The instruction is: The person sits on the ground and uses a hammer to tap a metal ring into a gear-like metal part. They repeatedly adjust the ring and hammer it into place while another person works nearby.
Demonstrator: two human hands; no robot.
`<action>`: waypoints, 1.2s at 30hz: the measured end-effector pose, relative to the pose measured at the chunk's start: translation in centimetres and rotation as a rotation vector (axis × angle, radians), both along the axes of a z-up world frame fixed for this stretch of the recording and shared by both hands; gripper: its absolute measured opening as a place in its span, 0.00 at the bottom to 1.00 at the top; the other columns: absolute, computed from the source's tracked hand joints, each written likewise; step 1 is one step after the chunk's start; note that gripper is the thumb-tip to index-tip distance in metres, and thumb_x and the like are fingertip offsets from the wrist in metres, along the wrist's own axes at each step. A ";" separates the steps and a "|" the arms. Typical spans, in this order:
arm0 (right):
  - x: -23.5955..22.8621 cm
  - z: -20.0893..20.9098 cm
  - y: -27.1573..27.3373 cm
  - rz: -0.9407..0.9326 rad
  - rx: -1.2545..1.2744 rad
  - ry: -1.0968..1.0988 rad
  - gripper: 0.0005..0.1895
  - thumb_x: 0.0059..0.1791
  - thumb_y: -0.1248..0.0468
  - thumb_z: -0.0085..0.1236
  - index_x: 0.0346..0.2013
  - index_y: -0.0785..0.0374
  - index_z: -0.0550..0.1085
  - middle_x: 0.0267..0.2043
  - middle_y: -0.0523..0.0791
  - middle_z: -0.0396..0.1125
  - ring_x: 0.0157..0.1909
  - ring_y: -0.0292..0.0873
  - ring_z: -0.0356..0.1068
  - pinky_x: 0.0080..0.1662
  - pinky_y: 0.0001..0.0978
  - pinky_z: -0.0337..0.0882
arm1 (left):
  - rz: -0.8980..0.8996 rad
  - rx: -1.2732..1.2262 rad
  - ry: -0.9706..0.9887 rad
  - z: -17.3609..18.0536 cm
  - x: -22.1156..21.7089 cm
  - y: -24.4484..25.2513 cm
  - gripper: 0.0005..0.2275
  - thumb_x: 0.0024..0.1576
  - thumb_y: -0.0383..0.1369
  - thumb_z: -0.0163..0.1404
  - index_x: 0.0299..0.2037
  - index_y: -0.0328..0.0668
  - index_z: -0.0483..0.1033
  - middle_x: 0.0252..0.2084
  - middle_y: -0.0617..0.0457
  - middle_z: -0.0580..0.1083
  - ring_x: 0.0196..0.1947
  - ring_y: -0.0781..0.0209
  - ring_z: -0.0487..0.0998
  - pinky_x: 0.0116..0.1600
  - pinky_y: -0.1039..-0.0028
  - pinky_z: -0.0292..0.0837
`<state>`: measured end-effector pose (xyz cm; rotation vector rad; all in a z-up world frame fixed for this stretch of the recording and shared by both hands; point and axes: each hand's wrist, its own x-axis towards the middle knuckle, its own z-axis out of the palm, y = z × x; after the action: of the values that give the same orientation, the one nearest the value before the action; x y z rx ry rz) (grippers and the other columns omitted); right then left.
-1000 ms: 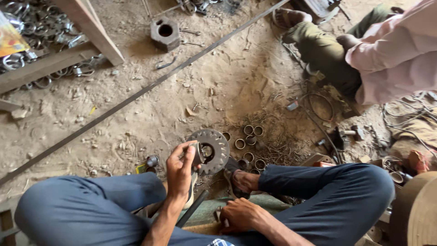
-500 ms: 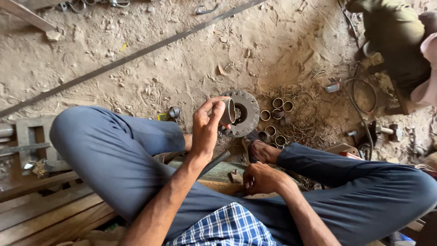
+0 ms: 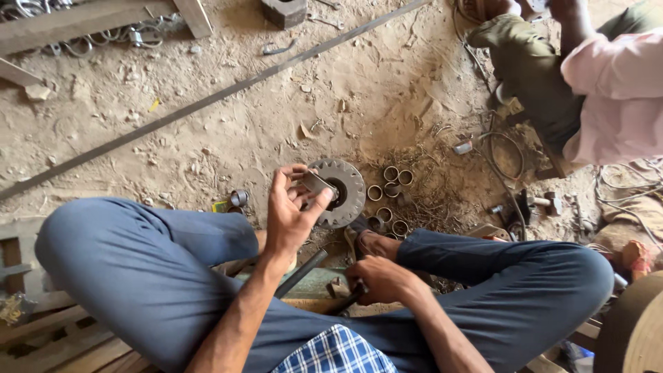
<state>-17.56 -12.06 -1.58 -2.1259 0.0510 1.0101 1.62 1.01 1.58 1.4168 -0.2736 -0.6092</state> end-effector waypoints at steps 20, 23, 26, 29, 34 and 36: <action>2.3 9.1 -3.8 -1.198 0.062 -0.295 0.10 0.49 0.63 0.57 0.41 0.65 0.79 0.20 0.43 0.68 0.21 0.34 0.64 0.25 0.28 0.63 | -0.049 0.347 -0.482 -0.8 0.2 -0.7 0.23 0.45 0.29 0.65 0.53 0.36 0.77 0.49 0.46 0.75 0.48 0.55 0.80 0.49 0.70 0.79; 2.5 8.3 -3.5 -1.162 0.071 -0.334 0.12 0.49 0.64 0.57 0.44 0.65 0.80 0.20 0.43 0.68 0.22 0.33 0.63 0.26 0.28 0.62 | -0.060 0.313 -0.504 -0.8 0.1 -0.8 0.23 0.46 0.28 0.65 0.54 0.35 0.76 0.50 0.46 0.74 0.49 0.55 0.79 0.49 0.71 0.79; 2.3 6.8 -3.2 -1.095 0.043 -0.383 0.13 0.49 0.65 0.55 0.47 0.63 0.78 0.21 0.44 0.69 0.22 0.34 0.62 0.26 0.29 0.63 | -0.047 0.333 -0.538 -0.8 0.2 -1.2 0.24 0.45 0.27 0.64 0.54 0.36 0.76 0.50 0.46 0.74 0.48 0.54 0.79 0.48 0.71 0.79; 1.5 4.4 -2.8 -1.048 -0.013 -0.406 0.17 0.49 0.67 0.51 0.52 0.60 0.76 0.23 0.48 0.69 0.23 0.41 0.66 0.29 0.33 0.67 | -0.052 0.378 -0.523 -1.1 0.0 -1.4 0.24 0.45 0.27 0.64 0.54 0.38 0.77 0.50 0.46 0.74 0.46 0.53 0.79 0.47 0.70 0.79; 0.4 -0.9 -2.8 -1.024 -0.045 -0.614 0.13 0.51 0.61 0.54 0.49 0.60 0.76 0.34 0.53 0.76 0.38 0.52 0.80 0.42 0.38 0.77 | -0.039 0.349 -0.552 -2.1 0.1 -2.0 0.21 0.44 0.26 0.63 0.51 0.40 0.78 0.50 0.45 0.73 0.48 0.52 0.80 0.47 0.69 0.80; 0.2 -2.9 -3.0 -1.029 -0.078 -0.383 0.15 0.50 0.53 0.58 0.48 0.55 0.78 0.34 0.51 0.79 0.41 0.49 0.83 0.44 0.36 0.78 | -0.024 0.353 -0.566 -2.5 0.0 -2.2 0.22 0.41 0.26 0.64 0.48 0.40 0.77 0.49 0.45 0.73 0.48 0.51 0.79 0.45 0.69 0.80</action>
<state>-17.31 -15.11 -4.46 -1.9095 0.8960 -0.0053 1.59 -1.23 -0.89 1.9179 -0.6551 -0.2675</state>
